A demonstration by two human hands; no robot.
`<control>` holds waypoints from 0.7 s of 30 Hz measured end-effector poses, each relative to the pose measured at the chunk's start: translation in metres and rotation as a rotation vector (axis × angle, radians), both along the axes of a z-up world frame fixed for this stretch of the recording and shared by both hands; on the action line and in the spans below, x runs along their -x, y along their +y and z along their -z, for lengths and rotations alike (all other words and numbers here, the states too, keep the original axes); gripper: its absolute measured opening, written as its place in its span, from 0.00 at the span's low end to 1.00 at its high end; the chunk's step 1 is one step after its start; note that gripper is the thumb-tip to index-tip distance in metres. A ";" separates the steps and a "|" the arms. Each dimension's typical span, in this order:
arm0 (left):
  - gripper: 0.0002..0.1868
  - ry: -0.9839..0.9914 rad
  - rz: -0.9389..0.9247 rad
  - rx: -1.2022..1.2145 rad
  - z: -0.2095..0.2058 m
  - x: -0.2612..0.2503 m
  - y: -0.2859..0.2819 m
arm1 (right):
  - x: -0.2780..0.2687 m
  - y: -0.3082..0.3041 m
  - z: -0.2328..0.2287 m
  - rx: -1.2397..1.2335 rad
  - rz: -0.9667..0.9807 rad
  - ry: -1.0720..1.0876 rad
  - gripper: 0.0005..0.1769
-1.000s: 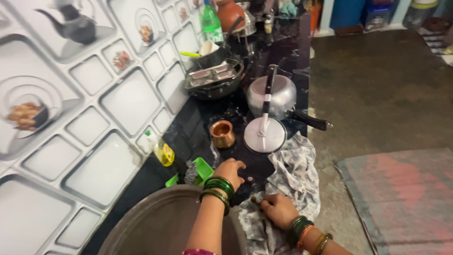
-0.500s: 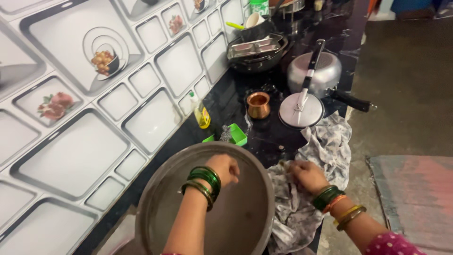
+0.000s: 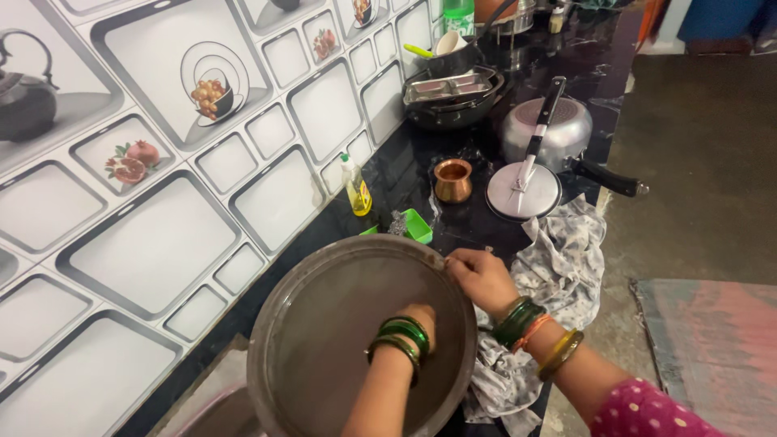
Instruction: The person scrubs a small metal cooker component with a scrub pad over a large basin of water, repeatedly dipping and turning the part while working its surface, then continues scrubbing it at the counter.
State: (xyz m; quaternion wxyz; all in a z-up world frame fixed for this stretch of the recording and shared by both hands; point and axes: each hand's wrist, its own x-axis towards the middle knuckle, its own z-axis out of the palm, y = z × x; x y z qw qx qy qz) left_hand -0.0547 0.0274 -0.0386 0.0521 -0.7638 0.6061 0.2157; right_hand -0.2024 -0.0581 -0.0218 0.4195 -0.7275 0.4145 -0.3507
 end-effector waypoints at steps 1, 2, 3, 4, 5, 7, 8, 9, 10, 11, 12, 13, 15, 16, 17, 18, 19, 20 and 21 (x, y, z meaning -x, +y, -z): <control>0.15 -0.009 0.013 -0.015 0.003 0.003 0.001 | -0.003 0.005 -0.004 0.014 0.001 0.029 0.16; 0.15 -0.019 0.026 -0.029 0.007 0.004 0.001 | -0.005 0.008 -0.007 0.029 0.002 0.058 0.16; 0.15 -0.011 0.028 -0.035 0.012 0.005 0.001 | -0.006 0.010 -0.010 0.045 0.004 0.086 0.16; 0.15 -0.002 0.032 -0.043 0.018 0.005 0.002 | -0.007 0.012 -0.012 0.047 -0.002 0.090 0.16; 0.15 0.007 0.036 -0.051 0.025 0.005 0.001 | -0.007 0.013 -0.014 0.049 -0.008 0.094 0.16; 0.15 0.011 0.041 -0.084 0.039 0.003 -0.003 | -0.008 0.015 -0.016 0.056 -0.014 0.104 0.16; 0.15 0.012 0.043 -0.101 0.046 0.001 -0.005 | -0.008 0.015 -0.017 0.061 -0.013 0.109 0.16; 0.14 0.014 0.040 -0.083 0.053 0.001 -0.008 | -0.009 0.015 -0.017 0.065 -0.013 0.114 0.16; 0.14 0.015 0.039 -0.064 0.059 0.000 -0.011 | -0.010 0.015 -0.017 0.078 -0.013 0.137 0.17; 0.14 0.016 0.037 -0.045 0.064 0.000 -0.013 | -0.011 0.014 -0.017 0.090 -0.013 0.160 0.17; 0.14 0.015 0.051 -0.033 0.067 0.000 -0.014 | -0.012 0.014 -0.016 0.103 -0.013 0.183 0.17; 0.14 0.014 0.065 -0.021 0.069 0.001 -0.014 | -0.013 0.013 -0.015 0.089 -0.014 0.186 0.17; 0.14 0.000 0.073 -0.002 0.063 0.003 -0.012 | -0.014 0.011 -0.012 0.058 -0.015 0.192 0.17; 0.14 -0.013 0.067 0.007 0.056 0.003 -0.011 | -0.014 0.010 -0.011 0.070 -0.009 0.178 0.17; 0.14 -0.025 0.061 0.015 0.047 0.003 -0.011 | -0.014 0.007 -0.009 0.083 -0.003 0.165 0.16; 0.14 -0.021 0.048 0.028 0.034 0.001 -0.011 | -0.014 0.006 -0.007 0.093 0.002 0.152 0.16; 0.13 -0.018 0.035 0.040 0.018 -0.004 -0.013 | -0.014 0.004 -0.005 0.089 0.003 0.152 0.16; 0.13 -0.015 0.020 0.051 0.001 -0.009 -0.014 | -0.014 0.002 -0.004 0.085 0.002 0.150 0.16; 0.13 -0.022 -0.008 0.076 -0.014 -0.013 -0.011 | -0.015 0.000 -0.003 0.080 0.002 0.149 0.16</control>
